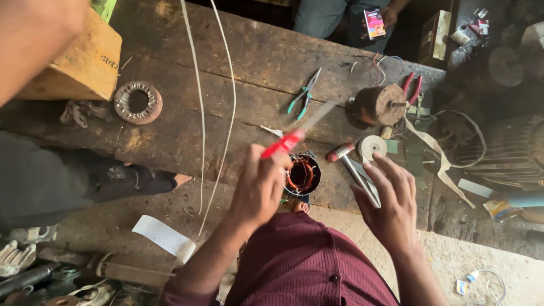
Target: The person works on a small electrical motor stator on a wooden workbench. They insert and adjust copper windings, use a hammer to tap the stator, and cut and place green insulating tape into the slots. The person also handles a fan housing and various tools on the bench.
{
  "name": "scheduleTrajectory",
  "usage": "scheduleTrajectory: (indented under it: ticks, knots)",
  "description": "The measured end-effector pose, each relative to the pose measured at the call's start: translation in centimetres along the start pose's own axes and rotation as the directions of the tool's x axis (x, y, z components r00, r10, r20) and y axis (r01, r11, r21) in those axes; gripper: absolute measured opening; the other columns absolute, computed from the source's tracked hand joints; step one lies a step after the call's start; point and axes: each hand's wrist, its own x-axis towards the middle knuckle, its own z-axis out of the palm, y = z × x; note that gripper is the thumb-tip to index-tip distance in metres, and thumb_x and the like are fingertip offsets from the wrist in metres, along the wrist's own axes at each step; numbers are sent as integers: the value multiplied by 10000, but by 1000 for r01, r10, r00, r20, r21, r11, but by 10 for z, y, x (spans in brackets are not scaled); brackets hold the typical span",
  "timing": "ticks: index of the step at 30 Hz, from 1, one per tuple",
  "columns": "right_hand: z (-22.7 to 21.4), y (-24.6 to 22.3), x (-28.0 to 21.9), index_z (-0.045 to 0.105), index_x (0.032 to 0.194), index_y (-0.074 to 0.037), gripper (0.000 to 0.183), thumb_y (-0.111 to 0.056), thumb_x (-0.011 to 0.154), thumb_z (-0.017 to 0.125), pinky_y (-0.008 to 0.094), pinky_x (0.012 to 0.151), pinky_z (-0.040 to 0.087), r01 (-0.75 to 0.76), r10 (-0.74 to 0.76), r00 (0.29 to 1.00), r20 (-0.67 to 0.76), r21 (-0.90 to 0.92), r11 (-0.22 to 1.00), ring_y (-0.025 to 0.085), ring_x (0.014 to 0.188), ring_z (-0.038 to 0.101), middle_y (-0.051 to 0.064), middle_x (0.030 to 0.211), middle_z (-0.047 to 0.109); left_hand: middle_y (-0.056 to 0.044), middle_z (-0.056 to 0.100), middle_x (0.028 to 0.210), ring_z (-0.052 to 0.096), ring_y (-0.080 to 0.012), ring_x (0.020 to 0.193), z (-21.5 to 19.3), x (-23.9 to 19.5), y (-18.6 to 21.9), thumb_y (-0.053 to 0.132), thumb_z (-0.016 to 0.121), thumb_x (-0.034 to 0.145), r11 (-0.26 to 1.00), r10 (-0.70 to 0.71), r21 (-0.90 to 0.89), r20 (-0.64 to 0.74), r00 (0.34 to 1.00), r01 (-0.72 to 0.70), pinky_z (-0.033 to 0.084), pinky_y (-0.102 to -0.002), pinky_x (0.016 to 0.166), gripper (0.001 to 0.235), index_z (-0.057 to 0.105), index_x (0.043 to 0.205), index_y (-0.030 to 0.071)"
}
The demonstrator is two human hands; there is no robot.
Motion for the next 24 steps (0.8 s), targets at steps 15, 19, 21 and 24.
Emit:
scheduleTrajectory:
  ticks: [15,19,21,24]
  knots:
    - [-36,24,-7,618,932,-70,195,32,1072,528,352,870,530,-172,285,891,-353,318,932,237,951,618,103,1001,612,-46,606,969,581,-112,789,-8,17,-37,119,519,1103,918,-31,-390,99,995,67,530,-298,694,244,531,1329,29]
    - [-37,5,-31,631,963,-36,173,-96,1099,541,334,849,612,-311,510,857,-76,713,629,198,879,722,104,926,693,-68,691,1085,655,-220,965,34,30,-108,203,555,1100,995,-64,-72,20,998,65,550,-369,831,173,635,1201,88]
    - [-23,-1,-45,626,987,-18,141,-60,1090,539,367,895,615,-417,444,893,71,502,758,242,922,753,155,974,724,-80,704,1138,689,-258,1034,56,32,-134,236,563,1087,995,-90,-28,122,988,94,564,-385,887,192,661,1193,110]
    - [12,-9,-68,461,1185,-3,165,57,1040,513,395,989,610,-429,392,894,217,666,610,282,1082,748,185,1088,707,-107,718,1186,723,-258,1046,97,39,-148,294,570,1047,929,-163,-247,397,903,276,577,-376,887,277,652,1238,111]
